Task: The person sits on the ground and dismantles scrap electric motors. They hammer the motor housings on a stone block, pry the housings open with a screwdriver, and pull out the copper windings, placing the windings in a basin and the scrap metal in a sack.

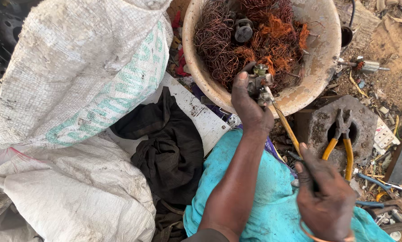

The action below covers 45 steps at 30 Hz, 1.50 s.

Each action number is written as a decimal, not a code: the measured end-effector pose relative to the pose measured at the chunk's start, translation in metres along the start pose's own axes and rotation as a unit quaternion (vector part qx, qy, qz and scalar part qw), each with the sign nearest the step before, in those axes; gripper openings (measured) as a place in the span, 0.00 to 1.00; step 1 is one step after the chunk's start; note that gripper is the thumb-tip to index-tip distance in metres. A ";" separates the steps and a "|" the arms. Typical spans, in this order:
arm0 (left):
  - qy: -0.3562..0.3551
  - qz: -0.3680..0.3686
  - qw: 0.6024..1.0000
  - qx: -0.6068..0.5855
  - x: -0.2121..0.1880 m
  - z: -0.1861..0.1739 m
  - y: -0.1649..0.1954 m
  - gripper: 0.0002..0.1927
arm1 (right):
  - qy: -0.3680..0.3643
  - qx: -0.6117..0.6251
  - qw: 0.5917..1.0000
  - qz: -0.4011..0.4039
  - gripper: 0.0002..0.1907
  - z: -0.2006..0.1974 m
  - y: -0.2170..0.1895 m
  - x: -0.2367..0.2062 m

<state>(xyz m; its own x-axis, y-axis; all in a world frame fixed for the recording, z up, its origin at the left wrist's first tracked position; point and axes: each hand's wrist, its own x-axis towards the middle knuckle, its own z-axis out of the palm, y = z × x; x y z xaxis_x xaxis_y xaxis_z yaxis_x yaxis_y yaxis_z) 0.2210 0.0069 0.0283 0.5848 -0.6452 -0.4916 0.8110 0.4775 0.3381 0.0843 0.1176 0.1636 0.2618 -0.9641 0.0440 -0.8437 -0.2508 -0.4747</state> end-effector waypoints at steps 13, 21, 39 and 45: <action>0.017 -0.027 0.998 -0.062 -0.005 0.001 -0.001 0.23 | 0.008 0.066 0.996 -0.050 0.21 0.025 0.018 -0.007; -0.033 -0.022 0.998 -0.047 -0.003 0.002 0.003 0.23 | -0.090 0.062 0.993 0.047 0.20 -0.027 0.030 0.013; 0.044 0.003 0.999 -0.020 -0.015 0.015 0.005 0.18 | 0.089 -0.031 0.985 -0.146 0.22 0.059 0.045 -0.003; 0.051 -0.034 0.998 -0.025 -0.017 0.016 0.014 0.20 | 0.047 0.061 0.994 -0.081 0.21 0.061 0.044 -0.012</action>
<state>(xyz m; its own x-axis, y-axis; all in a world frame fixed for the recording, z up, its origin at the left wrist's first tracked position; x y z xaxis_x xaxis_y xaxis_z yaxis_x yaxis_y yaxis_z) 0.2223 0.0151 0.0542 0.5226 -0.6144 -0.5911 0.8448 0.4665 0.2619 0.0726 0.1231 0.0884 0.3401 -0.9171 0.2082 -0.7294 -0.3969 -0.5571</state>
